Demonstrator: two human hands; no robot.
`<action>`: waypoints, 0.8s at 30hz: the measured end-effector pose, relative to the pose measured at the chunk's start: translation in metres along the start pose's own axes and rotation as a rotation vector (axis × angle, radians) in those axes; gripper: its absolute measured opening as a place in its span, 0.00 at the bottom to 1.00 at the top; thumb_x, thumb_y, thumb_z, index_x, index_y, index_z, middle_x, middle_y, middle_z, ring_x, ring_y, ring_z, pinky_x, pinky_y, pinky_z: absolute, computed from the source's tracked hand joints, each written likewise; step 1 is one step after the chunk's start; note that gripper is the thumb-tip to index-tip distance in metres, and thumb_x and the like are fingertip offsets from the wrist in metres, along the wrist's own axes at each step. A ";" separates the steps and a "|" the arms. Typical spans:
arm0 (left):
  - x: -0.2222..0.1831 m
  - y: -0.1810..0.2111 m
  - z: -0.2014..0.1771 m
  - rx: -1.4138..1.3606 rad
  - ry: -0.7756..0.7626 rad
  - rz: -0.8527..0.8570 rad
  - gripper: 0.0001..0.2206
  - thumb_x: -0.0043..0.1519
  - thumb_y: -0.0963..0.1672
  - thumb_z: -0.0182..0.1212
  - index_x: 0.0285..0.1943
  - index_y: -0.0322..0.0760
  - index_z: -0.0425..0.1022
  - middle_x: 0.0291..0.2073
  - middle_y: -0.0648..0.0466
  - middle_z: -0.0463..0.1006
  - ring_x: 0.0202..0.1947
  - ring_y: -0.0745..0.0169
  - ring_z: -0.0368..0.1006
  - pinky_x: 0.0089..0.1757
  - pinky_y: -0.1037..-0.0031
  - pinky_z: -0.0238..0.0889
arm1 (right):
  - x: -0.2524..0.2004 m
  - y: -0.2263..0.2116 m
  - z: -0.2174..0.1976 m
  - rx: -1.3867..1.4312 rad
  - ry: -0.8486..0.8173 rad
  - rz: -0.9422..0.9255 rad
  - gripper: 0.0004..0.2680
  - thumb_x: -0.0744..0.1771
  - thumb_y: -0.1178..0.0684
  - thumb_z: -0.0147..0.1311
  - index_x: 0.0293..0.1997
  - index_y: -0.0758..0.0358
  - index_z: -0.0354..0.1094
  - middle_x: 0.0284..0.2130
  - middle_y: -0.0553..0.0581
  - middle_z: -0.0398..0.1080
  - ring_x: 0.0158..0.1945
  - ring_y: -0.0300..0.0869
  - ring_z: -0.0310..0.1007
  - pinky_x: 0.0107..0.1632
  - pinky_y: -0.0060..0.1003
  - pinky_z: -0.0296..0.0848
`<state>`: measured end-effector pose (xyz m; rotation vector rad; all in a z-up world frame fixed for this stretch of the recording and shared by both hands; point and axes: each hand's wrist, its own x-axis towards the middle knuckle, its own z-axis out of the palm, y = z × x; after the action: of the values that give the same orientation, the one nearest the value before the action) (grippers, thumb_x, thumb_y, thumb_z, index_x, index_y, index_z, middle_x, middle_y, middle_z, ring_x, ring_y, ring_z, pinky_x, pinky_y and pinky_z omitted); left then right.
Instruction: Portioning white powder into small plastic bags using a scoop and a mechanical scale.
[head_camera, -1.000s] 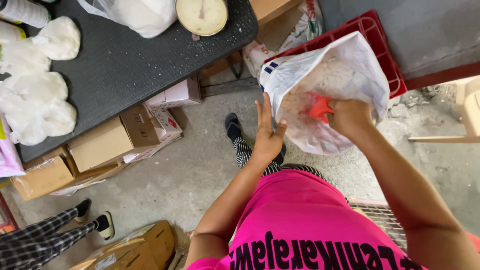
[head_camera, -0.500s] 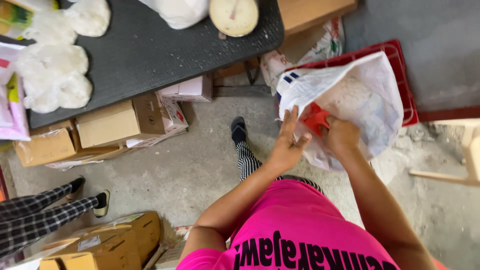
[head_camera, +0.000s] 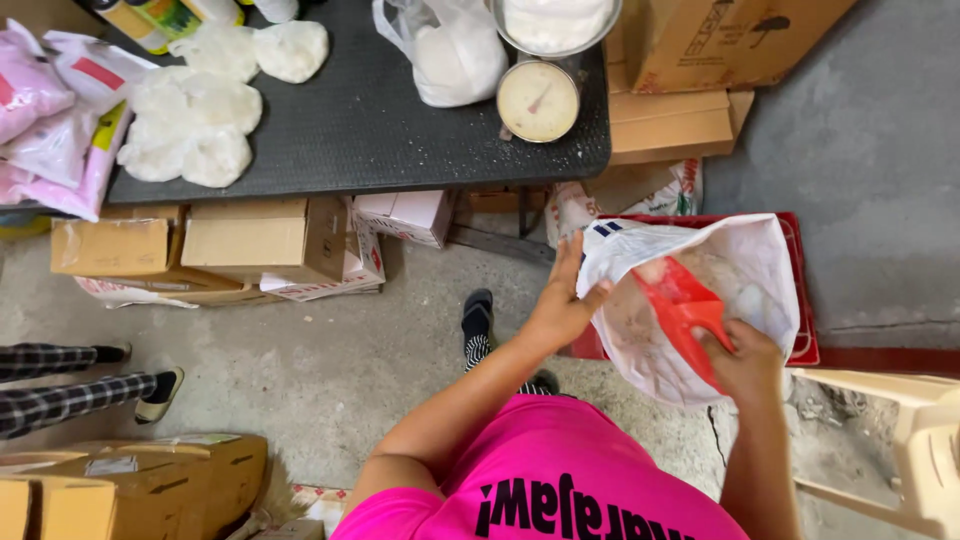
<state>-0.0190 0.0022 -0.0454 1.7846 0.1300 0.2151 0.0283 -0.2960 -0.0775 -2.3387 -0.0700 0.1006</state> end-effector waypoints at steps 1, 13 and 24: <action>0.003 0.004 -0.008 0.003 0.010 0.006 0.42 0.65 0.49 0.62 0.83 0.31 0.41 0.78 0.27 0.40 0.81 0.35 0.31 0.70 0.60 0.35 | -0.005 -0.001 -0.012 0.003 -0.001 -0.011 0.12 0.65 0.47 0.67 0.45 0.65 0.76 0.26 0.57 0.74 0.28 0.38 0.68 0.32 0.37 0.68; 0.075 0.011 -0.054 0.025 0.232 0.125 0.40 0.64 0.47 0.63 0.82 0.31 0.43 0.78 0.25 0.42 0.81 0.36 0.35 0.70 0.62 0.38 | 0.004 0.080 -0.083 0.384 -0.127 -0.071 0.13 0.69 0.50 0.62 0.50 0.73 0.74 0.35 0.58 0.77 0.35 0.34 0.74 0.42 0.31 0.72; 0.206 0.017 -0.124 -0.050 0.189 0.262 0.35 0.66 0.47 0.62 0.81 0.35 0.50 0.79 0.25 0.42 0.81 0.36 0.35 0.70 0.61 0.35 | 0.116 -0.090 -0.100 0.182 0.073 -0.025 0.10 0.69 0.52 0.63 0.43 0.72 0.73 0.24 0.60 0.75 0.24 0.38 0.73 0.31 0.36 0.70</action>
<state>0.1547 0.1590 0.0127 1.7264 0.0241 0.5713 0.1515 -0.2952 0.0509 -2.1568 -0.0511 0.0084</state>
